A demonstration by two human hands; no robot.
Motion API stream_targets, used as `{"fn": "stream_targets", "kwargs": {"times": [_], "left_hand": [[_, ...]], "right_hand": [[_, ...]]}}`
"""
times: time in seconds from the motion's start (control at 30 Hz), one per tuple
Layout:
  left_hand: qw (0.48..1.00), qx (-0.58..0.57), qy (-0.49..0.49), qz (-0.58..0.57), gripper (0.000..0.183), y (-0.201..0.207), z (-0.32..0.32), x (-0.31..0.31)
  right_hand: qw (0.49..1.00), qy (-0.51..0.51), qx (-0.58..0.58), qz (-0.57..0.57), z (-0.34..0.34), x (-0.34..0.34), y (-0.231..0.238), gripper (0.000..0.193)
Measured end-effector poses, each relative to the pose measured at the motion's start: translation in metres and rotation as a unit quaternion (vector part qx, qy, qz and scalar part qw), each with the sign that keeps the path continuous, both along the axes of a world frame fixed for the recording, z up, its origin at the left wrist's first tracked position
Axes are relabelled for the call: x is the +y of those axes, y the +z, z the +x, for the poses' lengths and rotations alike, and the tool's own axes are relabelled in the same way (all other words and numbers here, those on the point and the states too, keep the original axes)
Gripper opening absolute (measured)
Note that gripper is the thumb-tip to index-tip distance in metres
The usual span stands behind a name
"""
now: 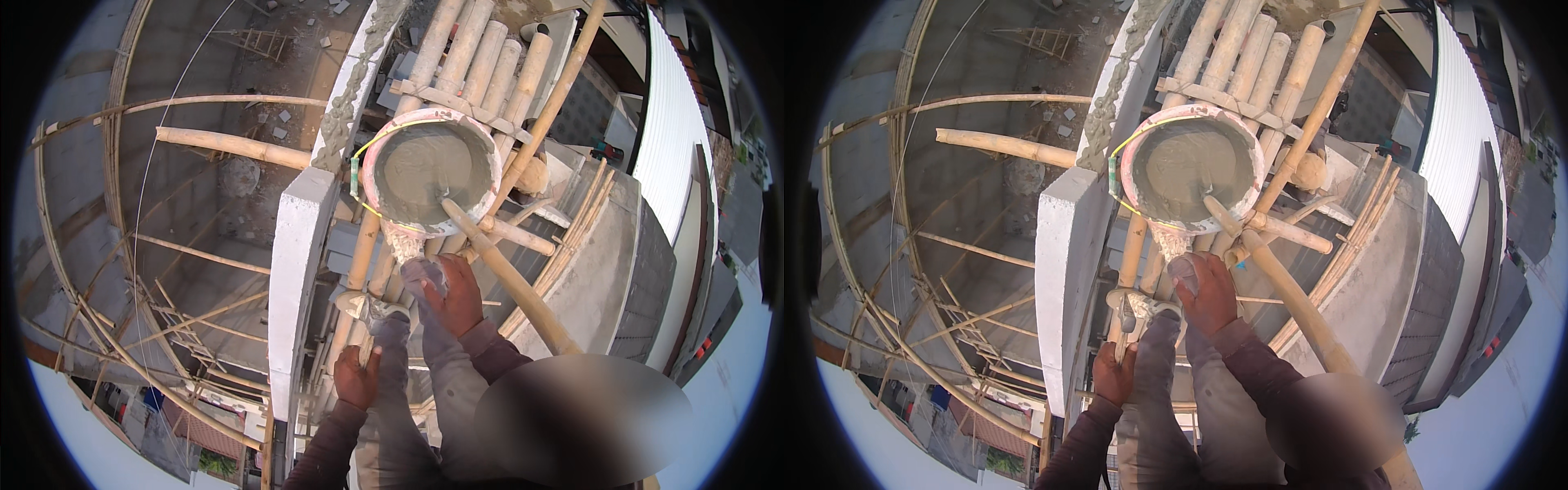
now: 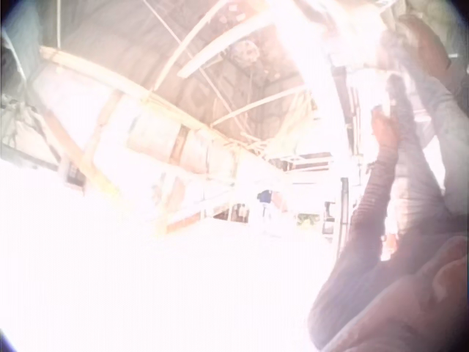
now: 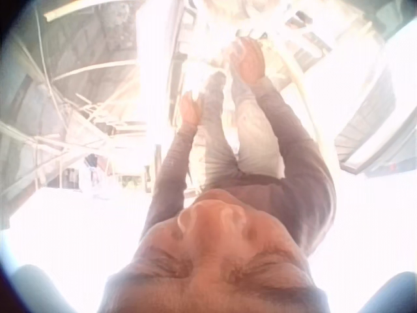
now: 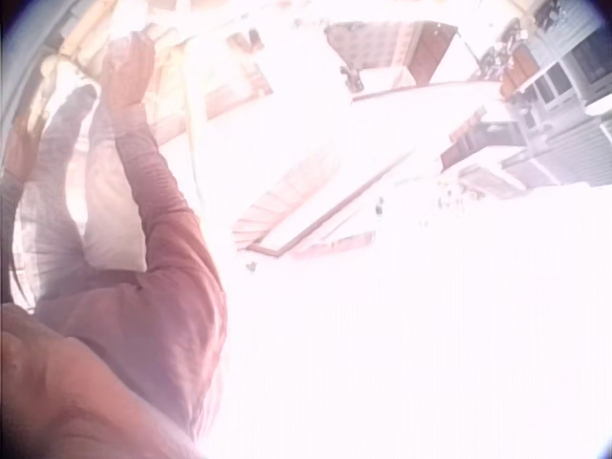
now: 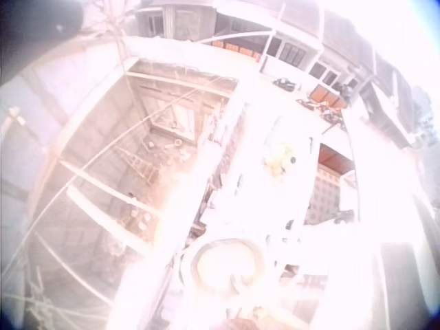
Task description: The person builds a wall at a construction site by measuring a white brick with a tape measure, applying cement with a trowel, and securing the brick in place using a hammer.
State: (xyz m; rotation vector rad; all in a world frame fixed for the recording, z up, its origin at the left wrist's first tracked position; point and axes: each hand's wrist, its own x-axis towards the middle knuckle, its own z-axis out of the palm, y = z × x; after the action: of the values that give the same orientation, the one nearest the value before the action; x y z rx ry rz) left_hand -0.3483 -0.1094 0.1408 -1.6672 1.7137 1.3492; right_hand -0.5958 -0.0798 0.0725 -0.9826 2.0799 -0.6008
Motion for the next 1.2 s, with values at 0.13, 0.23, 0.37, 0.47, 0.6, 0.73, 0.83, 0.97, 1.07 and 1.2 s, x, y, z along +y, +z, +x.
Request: {"fn": "stream_targets", "kwargs": {"times": [0.13,0.23,0.37,0.47,0.6,0.73,0.83,0.97,1.07,1.2], "left_hand": [[0.954,0.221,0.2,0.037,0.028,-0.018,-0.051,-0.011],[0.884,0.281,0.343,0.148,0.037,-0.014,-0.079,0.003],[0.88,0.33,0.282,0.193,0.049,-0.011,-0.067,0.031],[0.927,0.234,0.205,0.208,0.052,-0.035,-0.016,0.083],[0.973,0.143,0.136,0.121,0.049,-0.067,0.075,0.125],[0.957,0.055,0.26,0.12,0.035,-0.103,0.142,0.126],[0.939,-0.054,0.334,0.06,0.035,-0.108,0.225,0.169],[0.85,-0.169,0.487,0.112,0.038,-0.112,0.277,0.264],[0.811,-0.204,0.513,0.194,0.037,-0.132,0.293,0.327],[0.796,-0.247,0.496,0.244,0.033,-0.157,0.393,0.395]], "right_hand": [[0.943,-0.174,-0.283,0.002,0.089,0.027,0.075,0.04],[0.91,-0.264,-0.318,0.008,0.095,0.037,0.101,0.038],[0.985,-0.041,-0.115,0.119,0.065,0.067,0.098,0.037],[0.988,0.03,0.003,0.152,0.05,0.104,0.04,0.036],[0.973,0.126,0.107,0.161,0.031,0.138,-0.105,0.04],[0.966,0.164,0.181,0.09,0.015,0.126,-0.226,0.041],[0.971,0.156,0.159,0.088,0.04,0.103,-0.273,0.041],[0.949,0.214,0.231,0.003,0.019,0.114,-0.31,0.039],[0.918,0.25,0.301,0.057,0.009,0.118,-0.316,0.042],[0.913,0.285,0.278,0.086,0.04,0.088,-0.328,0.044]]}}
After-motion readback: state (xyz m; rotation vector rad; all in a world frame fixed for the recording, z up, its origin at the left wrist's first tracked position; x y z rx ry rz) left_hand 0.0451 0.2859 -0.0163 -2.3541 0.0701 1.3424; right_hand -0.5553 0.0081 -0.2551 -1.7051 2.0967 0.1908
